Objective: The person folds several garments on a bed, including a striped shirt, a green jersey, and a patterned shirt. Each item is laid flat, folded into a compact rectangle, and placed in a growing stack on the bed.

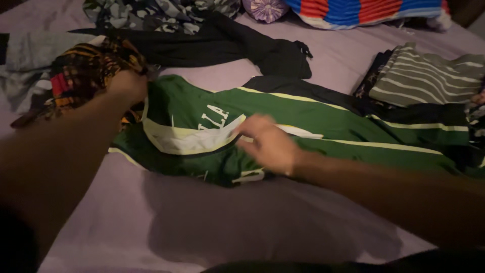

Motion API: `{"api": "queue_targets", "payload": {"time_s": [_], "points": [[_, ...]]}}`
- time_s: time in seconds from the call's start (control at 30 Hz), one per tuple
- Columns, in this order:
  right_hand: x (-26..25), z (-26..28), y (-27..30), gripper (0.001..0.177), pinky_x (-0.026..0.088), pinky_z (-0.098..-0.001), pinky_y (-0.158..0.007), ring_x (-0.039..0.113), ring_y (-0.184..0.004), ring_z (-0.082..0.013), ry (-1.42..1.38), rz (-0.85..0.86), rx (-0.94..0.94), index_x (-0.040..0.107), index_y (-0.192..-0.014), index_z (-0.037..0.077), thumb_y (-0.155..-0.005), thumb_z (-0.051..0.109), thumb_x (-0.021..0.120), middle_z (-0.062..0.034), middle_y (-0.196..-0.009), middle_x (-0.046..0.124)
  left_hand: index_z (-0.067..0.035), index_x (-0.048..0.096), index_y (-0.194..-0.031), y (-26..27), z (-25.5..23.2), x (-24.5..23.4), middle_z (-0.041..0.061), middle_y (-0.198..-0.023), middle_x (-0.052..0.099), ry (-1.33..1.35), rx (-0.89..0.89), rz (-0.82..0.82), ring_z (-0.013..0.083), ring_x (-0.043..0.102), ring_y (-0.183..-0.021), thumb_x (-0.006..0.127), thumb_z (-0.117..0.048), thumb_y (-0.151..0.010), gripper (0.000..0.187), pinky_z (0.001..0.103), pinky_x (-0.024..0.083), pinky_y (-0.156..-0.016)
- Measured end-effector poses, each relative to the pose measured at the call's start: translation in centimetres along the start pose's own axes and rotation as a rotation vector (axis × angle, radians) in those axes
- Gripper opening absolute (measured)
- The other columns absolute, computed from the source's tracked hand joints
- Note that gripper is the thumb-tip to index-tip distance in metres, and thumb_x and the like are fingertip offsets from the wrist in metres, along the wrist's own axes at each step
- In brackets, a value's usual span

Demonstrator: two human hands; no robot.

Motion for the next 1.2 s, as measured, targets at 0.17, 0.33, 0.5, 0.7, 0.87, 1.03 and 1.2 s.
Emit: {"api": "queue_targets", "payload": {"time_s": [0.17, 0.33, 0.5, 0.7, 0.87, 1.03, 1.2], "points": [[0.3, -9.0, -0.2, 0.054, 0.046, -0.0462, -0.099, 0.057, -0.116, -0.0376, 0.128, 0.162, 0.384, 0.060, -0.129, 0.004, -0.092, 0.040, 0.074, -0.0221, -0.122, 0.064, -0.016, 0.038, -0.152, 13.9, 0.4, -2.7, 0.024, -0.116, 0.072, 1.104, -0.553, 0.132, 0.0370, 0.074, -0.104, 0.048, -0.025, -0.104, 0.050, 0.048, 0.056, -0.087], [2.2, -12.3, -1.1, 0.049, 0.054, -0.0400, -0.085, 0.068, -0.095, -0.0286, -0.018, 0.166, 0.512, 0.070, -0.120, 0.006, -0.088, 0.043, 0.073, -0.0187, -0.106, 0.072, -0.009, 0.069, -0.126, 18.5, -1.2, -6.7, 0.024, -0.112, 0.076, 0.944, -0.497, 0.252, 0.0370, 0.073, -0.096, 0.069, -0.048, -0.088, 0.054, 0.049, 0.057, -0.083], [2.0, -14.6, -2.7, 0.039, 0.052, -0.0371, -0.076, 0.062, -0.080, -0.0203, -0.230, 0.070, 0.742, 0.076, -0.108, 0.006, -0.100, 0.043, 0.065, -0.0141, -0.091, 0.074, -0.006, 0.079, -0.116, 17.2, 1.6, -7.1, 0.023, -0.104, 0.076, 0.565, -0.379, 0.164, 0.0359, 0.072, -0.095, 0.071, -0.062, -0.091, 0.062, 0.047, 0.055, -0.090], [0.7, -13.5, -2.4, 0.046, 0.054, -0.0347, -0.081, 0.069, -0.087, -0.0196, -0.133, 0.198, 0.715, 0.073, -0.117, 0.013, -0.091, 0.050, 0.067, -0.0079, -0.095, 0.075, -0.002, 0.072, -0.111, 18.9, -5.2, -12.8, 0.025, -0.112, 0.073, 0.034, -0.193, -0.616, 0.0385, 0.071, -0.100, 0.065, -0.046, -0.092, 0.048, 0.049, 0.056, -0.077], [-3.2, -13.8, 1.7, 0.061, 0.050, -0.0364, -0.091, 0.066, -0.104, -0.0206, -0.065, 0.586, 0.564, 0.070, -0.124, 0.010, -0.082, 0.052, 0.080, -0.0081, -0.111, 0.073, 0.005, 0.073, -0.099, 22.1, -7.9, -10.3, 0.030, -0.094, 0.071, 0.452, -0.475, 0.006, 0.0459, 0.070, -0.089, 0.060, -0.051, -0.105, 0.058, 0.055, 0.057, -0.079], [-5.0, -15.4, 3.1, 0.060, 0.054, -0.0421, -0.098, 0.071, -0.107, -0.0292, 0.063, 0.287, 0.745, 0.066, -0.132, 0.010, -0.092, 0.054, 0.065, -0.0155, -0.113, 0.075, 0.010, 0.069, -0.096, 25.6, -9.8, -5.3, 0.026, -0.085, 0.073, 1.433, -1.092, 0.462, 0.0343, 0.070, -0.066, 0.059, -0.064, -0.098, 0.074, 0.044, 0.059, -0.060], [-7.2, -13.0, 5.1, 0.061, 0.044, -0.0451, -0.109, 0.059, -0.126, -0.0314, 0.177, 0.085, 0.436, 0.058, -0.138, 0.010, -0.095, 0.054, 0.062, -0.0154, -0.131, 0.065, 0.011, 0.068, -0.106, 23.1, -8.9, -4.6, 0.029, -0.094, 0.070, 1.336, -1.019, 0.106, 0.0338, 0.069, -0.062, 0.073, -0.034, -0.094, 0.047, 0.044, 0.054, -0.050]]}}
Point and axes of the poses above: each hand's wrist, its own y-axis away from the middle knuckle, its own x-axis out of the palm, z = x × y, the point moved 5 cm from there along -y, towards the middle knuckle
